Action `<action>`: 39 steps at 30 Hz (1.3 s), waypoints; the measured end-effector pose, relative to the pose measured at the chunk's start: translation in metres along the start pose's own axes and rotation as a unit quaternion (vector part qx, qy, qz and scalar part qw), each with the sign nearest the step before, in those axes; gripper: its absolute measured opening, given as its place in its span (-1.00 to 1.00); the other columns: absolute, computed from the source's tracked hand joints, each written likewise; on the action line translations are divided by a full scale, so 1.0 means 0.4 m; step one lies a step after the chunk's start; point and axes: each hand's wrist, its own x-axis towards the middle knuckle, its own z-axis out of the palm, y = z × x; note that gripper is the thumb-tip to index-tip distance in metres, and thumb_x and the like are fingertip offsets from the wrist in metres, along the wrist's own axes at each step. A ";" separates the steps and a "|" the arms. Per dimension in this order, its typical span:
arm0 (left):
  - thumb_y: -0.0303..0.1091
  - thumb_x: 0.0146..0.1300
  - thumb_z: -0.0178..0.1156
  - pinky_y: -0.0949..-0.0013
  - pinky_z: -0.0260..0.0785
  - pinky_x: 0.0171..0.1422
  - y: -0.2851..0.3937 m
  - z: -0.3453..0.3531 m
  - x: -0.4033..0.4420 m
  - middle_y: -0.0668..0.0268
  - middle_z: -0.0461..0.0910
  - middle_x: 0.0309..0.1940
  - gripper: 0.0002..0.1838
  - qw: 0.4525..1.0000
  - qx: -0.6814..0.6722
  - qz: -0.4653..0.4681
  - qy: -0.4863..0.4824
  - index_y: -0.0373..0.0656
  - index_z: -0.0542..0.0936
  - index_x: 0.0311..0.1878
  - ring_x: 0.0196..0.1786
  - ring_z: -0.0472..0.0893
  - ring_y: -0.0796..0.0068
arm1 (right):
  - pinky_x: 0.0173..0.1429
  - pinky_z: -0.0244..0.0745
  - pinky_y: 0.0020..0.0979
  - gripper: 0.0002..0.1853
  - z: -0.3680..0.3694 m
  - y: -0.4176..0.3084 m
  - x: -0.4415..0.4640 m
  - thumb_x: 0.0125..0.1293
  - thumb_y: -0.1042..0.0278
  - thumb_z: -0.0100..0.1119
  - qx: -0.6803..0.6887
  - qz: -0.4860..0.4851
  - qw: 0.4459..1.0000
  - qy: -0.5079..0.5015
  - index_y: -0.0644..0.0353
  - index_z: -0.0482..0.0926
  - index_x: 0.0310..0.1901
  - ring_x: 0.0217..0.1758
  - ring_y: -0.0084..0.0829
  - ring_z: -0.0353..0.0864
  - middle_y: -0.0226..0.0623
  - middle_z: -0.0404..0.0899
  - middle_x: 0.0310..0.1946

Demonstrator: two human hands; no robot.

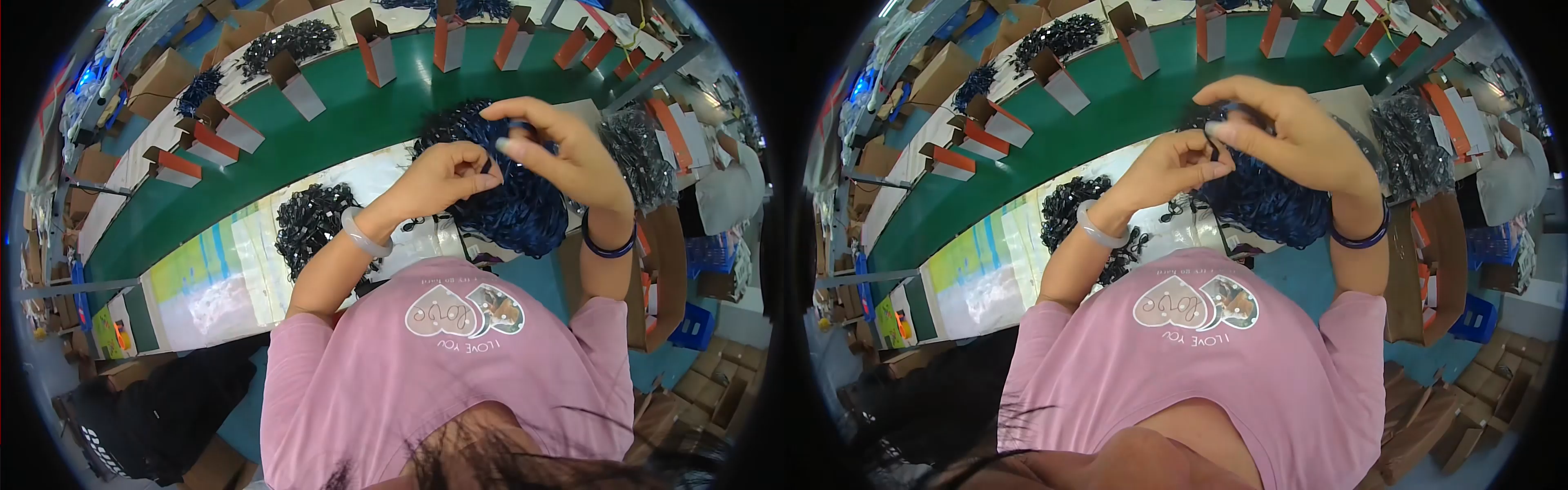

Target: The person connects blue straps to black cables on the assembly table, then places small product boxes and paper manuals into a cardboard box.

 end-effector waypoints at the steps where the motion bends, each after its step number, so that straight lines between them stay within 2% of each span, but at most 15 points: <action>1: -0.41 0.24 0.27 0.63 0.23 -0.44 0.010 -0.007 -0.004 0.36 0.56 -0.29 -0.82 0.996 0.078 -0.020 0.024 -0.20 0.45 -0.35 -0.42 0.38 0.81 | -0.05 0.34 -0.55 -0.52 0.015 0.022 0.003 0.25 0.42 0.17 -0.037 -0.044 0.998 0.007 0.28 0.38 0.22 -0.15 -0.61 0.44 -0.38 0.47 -0.19; 3: -0.40 0.24 0.27 0.58 0.31 -0.35 -0.010 -0.016 -0.004 0.39 0.55 -0.37 -0.85 0.993 0.106 0.045 0.041 -0.27 0.53 -0.26 -0.38 0.44 0.75 | 0.30 0.27 -0.32 -0.32 0.044 0.048 0.011 0.16 0.41 0.28 -0.096 -0.066 0.993 -0.021 0.28 0.26 0.32 0.22 -0.30 0.40 -0.14 0.40 0.12; 5: -0.45 0.19 0.24 0.46 0.40 -0.24 0.012 -0.010 -0.010 0.32 0.57 -0.37 -0.86 0.970 0.219 0.084 0.068 -0.30 0.56 -0.22 -0.33 0.56 0.57 | 0.38 0.19 -0.23 -0.15 0.070 0.075 0.026 0.04 0.37 0.36 -0.137 -0.119 0.983 -0.030 0.28 0.15 0.37 0.37 -0.10 0.26 -0.02 0.27 0.31; 8: -0.50 0.11 0.24 0.38 0.43 -0.24 0.033 0.002 -0.017 0.20 0.59 -0.34 -0.83 0.863 0.440 0.203 0.142 -0.24 0.59 -0.20 -0.35 0.61 0.38 | 0.31 0.29 -0.23 -0.13 0.094 0.071 0.036 0.02 0.37 0.37 -0.173 -0.084 0.981 -0.026 0.22 0.15 0.38 0.30 -0.06 0.35 0.01 0.33 0.26; 10: -0.52 0.03 0.25 0.30 0.44 -0.21 0.048 0.011 -0.028 0.15 0.57 -0.32 -0.78 0.867 0.436 0.184 0.154 -0.17 0.61 -0.19 -0.31 0.60 0.23 | 0.28 0.32 -0.24 -0.13 0.104 0.068 0.040 0.02 0.37 0.37 -0.137 -0.034 0.989 -0.042 0.20 0.15 0.39 0.27 -0.06 0.39 0.02 0.35 0.23; 13: -0.50 0.07 0.25 0.38 0.41 -0.26 0.051 0.003 -0.037 0.22 0.57 -0.37 -0.81 0.888 0.400 0.154 0.168 -0.19 0.60 -0.19 -0.36 0.59 0.39 | -0.05 0.53 -0.36 -0.15 0.099 0.058 0.050 0.05 0.42 0.36 -0.074 0.097 0.990 -0.070 0.19 0.15 0.39 -0.23 -0.23 0.66 -0.09 0.62 -0.20; 16: -0.41 0.23 0.23 0.57 0.27 -0.41 0.014 -0.031 -0.045 0.42 0.54 -0.42 -0.78 0.967 0.193 0.095 0.140 -0.23 0.54 -0.07 -0.44 0.43 0.74 | -0.21 0.48 -0.48 -0.24 0.105 0.107 0.050 0.09 0.51 0.29 -0.039 0.023 0.998 -0.032 0.19 0.22 0.37 -0.41 -0.39 0.61 -0.21 0.61 -0.47; 17: -0.41 0.23 0.23 0.57 0.27 -0.41 -0.003 -0.039 -0.043 0.42 0.54 -0.42 -0.78 0.967 0.192 0.095 0.140 -0.23 0.54 -0.07 -0.44 0.43 0.74 | -0.21 0.48 -0.48 -0.24 0.103 0.103 0.049 0.09 0.51 0.29 -0.038 0.024 0.998 -0.032 0.19 0.22 0.37 -0.41 -0.39 0.61 -0.21 0.61 -0.47; 19: -0.30 0.23 0.26 0.62 0.17 -0.46 -0.021 -0.048 -0.045 0.49 0.42 -0.45 -0.68 0.994 -0.101 0.000 0.044 -0.22 0.50 -0.01 -0.49 0.38 0.77 | -0.21 0.46 -0.50 -0.32 0.103 0.094 0.049 0.11 0.55 0.24 0.028 0.006 0.998 -0.058 0.21 0.30 0.32 -0.41 -0.47 0.60 -0.22 0.61 -0.47; 23: -0.22 0.25 0.27 0.66 0.12 -0.47 -0.102 -0.066 -0.030 0.53 0.39 -0.46 -0.55 0.977 -0.190 -0.021 -0.095 -0.23 0.45 0.12 -0.50 0.32 0.78 | -0.18 0.46 -0.49 -0.39 0.092 0.091 0.049 0.14 0.55 0.22 0.035 -0.033 0.997 -0.054 0.23 0.35 0.28 -0.40 -0.55 0.58 -0.28 0.62 -0.49; 27: -0.25 0.19 0.33 0.51 0.27 -0.16 -0.202 -0.055 -0.005 0.38 0.44 -0.40 -0.81 0.988 0.093 0.102 -0.073 -0.16 0.70 -0.22 -0.27 0.42 0.60 | -0.22 0.44 -0.58 -0.48 0.074 0.081 0.039 0.19 0.56 0.23 0.100 -0.040 0.993 0.047 0.30 0.40 0.22 -0.39 -0.64 0.58 -0.39 0.60 -0.46; 32: -0.32 0.30 0.21 0.54 0.28 -0.29 -0.126 -0.086 -0.072 0.38 0.51 -0.41 -0.81 0.997 0.050 -0.003 0.058 -0.25 0.67 -0.23 -0.36 0.46 0.64 | -0.14 0.50 -0.61 -0.55 0.010 0.126 -0.033 0.24 0.57 0.20 0.208 0.001 0.966 0.151 0.36 0.41 0.18 -0.28 -0.56 0.64 -0.35 0.63 -0.31; 34: -0.33 0.36 0.12 0.53 0.27 -0.37 -0.071 -0.091 -0.091 0.37 0.48 -0.52 -0.79 0.985 0.147 -0.005 0.094 -0.28 0.64 -0.24 -0.46 0.42 0.62 | -0.05 0.50 -0.58 -0.55 0.001 0.166 -0.041 0.24 0.55 0.21 0.230 0.041 0.965 0.123 0.33 0.42 0.18 -0.18 -0.53 0.63 -0.31 0.61 -0.18; 36: -0.35 0.35 0.11 0.43 0.31 -0.35 -0.011 -0.085 -0.084 0.28 0.50 -0.51 -0.80 0.945 0.289 0.128 0.080 -0.28 0.63 -0.22 -0.48 0.43 0.50 | 0.11 0.45 -0.49 -0.55 0.028 0.212 -0.031 0.24 0.52 0.22 0.085 0.018 0.981 0.171 0.29 0.43 0.18 0.02 -0.47 0.56 -0.27 0.54 0.00; 39: -0.37 0.32 0.11 0.31 0.32 -0.26 0.038 -0.066 -0.062 0.16 0.50 -0.46 -0.83 0.935 0.321 0.141 0.058 -0.30 0.58 -0.25 -0.40 0.46 0.28 | 0.30 0.29 -0.36 -0.42 0.095 0.212 0.011 0.15 0.39 0.33 0.060 -0.031 0.995 0.070 0.25 0.40 0.22 0.23 -0.37 0.41 -0.23 0.43 0.16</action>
